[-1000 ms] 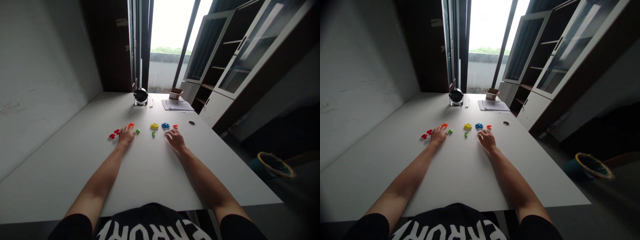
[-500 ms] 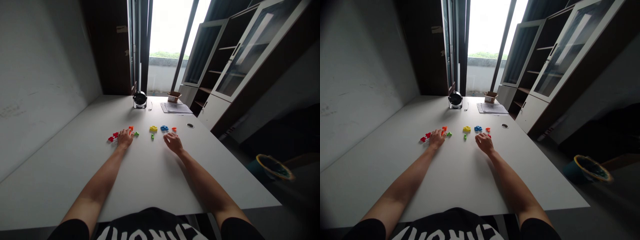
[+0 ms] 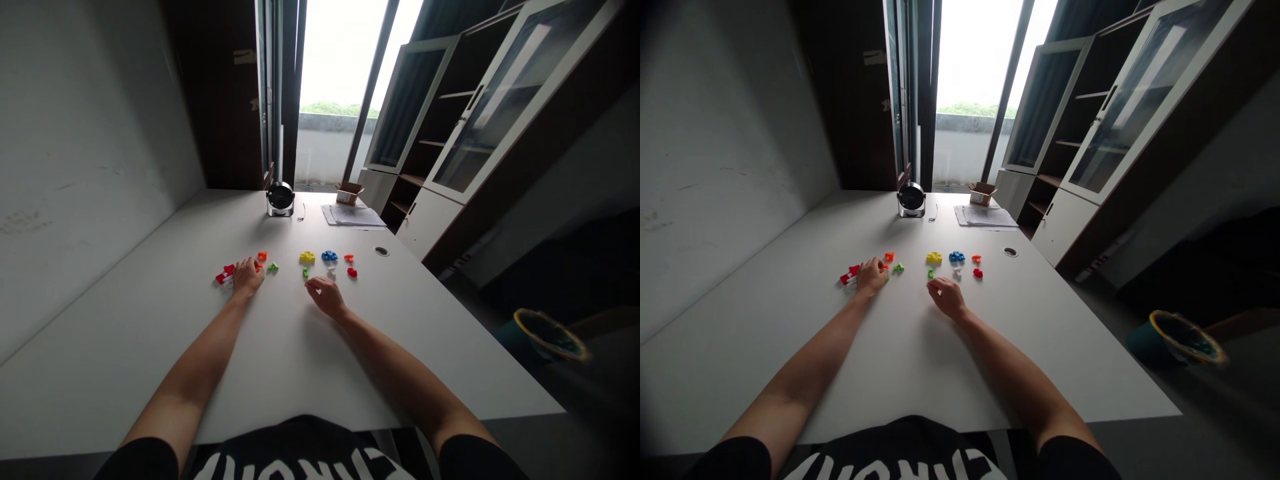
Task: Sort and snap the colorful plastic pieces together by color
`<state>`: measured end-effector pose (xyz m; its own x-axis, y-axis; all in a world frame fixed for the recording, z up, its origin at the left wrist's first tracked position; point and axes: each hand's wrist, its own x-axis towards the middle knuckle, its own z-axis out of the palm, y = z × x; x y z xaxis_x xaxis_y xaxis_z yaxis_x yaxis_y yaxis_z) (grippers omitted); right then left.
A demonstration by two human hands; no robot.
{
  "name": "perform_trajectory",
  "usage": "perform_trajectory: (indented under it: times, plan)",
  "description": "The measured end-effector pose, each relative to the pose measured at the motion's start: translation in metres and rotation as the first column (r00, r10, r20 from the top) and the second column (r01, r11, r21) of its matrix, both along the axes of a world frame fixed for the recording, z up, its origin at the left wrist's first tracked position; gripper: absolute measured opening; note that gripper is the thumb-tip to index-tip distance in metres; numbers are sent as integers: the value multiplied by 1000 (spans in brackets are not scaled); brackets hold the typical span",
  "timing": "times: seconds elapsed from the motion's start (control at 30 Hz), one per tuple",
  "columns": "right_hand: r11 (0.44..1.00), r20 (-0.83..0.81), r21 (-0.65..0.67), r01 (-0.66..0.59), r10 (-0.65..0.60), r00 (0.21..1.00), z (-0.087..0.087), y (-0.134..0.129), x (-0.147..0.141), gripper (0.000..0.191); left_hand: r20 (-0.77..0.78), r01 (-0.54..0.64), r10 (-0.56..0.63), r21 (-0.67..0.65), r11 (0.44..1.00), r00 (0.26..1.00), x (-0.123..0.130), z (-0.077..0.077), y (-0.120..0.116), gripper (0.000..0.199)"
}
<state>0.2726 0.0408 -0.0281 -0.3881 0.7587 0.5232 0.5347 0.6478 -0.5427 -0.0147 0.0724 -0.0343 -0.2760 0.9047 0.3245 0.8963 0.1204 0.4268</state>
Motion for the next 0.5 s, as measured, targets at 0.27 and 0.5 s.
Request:
perform_trajectory:
  times: [0.27,0.5]
  plan:
    - [996,-18,-51,69,-70,997,-8,11,10,23,84,-13,17,-51,999,996,1,-4,4,27]
    - [998,-12,-47,47,-48,999,-11,12,9,20,118,17,-22,43,999,993,5,1,2,32]
